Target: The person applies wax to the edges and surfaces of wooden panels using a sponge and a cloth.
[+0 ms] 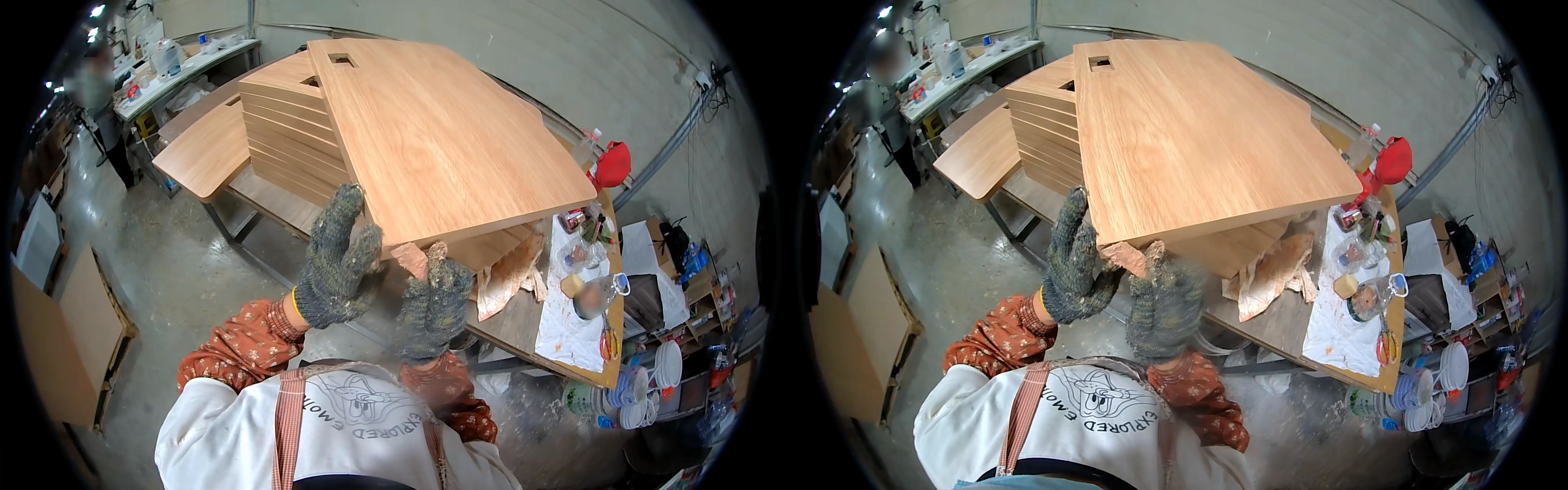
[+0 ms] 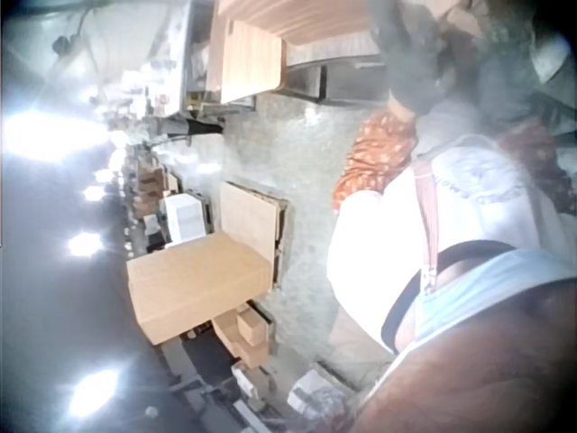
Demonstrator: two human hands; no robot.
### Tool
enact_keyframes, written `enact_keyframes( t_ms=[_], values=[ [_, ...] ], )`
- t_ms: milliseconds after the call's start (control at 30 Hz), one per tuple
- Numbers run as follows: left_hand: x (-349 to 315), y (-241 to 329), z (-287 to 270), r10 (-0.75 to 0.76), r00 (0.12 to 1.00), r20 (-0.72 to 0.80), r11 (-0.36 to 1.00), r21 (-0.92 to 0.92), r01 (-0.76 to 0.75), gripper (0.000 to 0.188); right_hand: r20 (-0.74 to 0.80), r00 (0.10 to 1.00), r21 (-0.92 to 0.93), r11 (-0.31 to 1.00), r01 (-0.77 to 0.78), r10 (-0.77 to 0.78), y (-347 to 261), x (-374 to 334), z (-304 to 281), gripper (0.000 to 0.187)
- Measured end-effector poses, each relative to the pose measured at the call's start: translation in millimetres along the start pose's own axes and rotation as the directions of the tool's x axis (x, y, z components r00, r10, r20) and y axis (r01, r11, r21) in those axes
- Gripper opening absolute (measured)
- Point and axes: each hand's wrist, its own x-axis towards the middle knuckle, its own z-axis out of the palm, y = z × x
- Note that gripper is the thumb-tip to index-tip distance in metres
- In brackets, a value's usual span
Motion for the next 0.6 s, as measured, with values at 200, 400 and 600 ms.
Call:
enact_keyframes(
  t_ms=[200, 400, 600],
  values=[
    [-1, -3, 0, 0.035, 0.999, -0.008, 0.998, -0.058, -0.035, 0.085, 0.008, 1.000, -0.051, 0.999, 0.011, -0.010, 0, -13, 11, 0.042],
    [1, -2, -1, 0.066, 0.998, -0.004, 0.997, -0.027, -0.067, 0.101, -0.010, 1.000, -0.068, 0.998, 0.013, -0.014, -2, -13, 7, 0.039],
    [-1, -1, -1, 0.029, 0.999, 0.015, 0.999, -0.038, -0.028, 0.100, -0.035, 0.999, 0.035, 0.999, -0.029, 0.031, -1, -12, 8, 0.043]
  ],
)
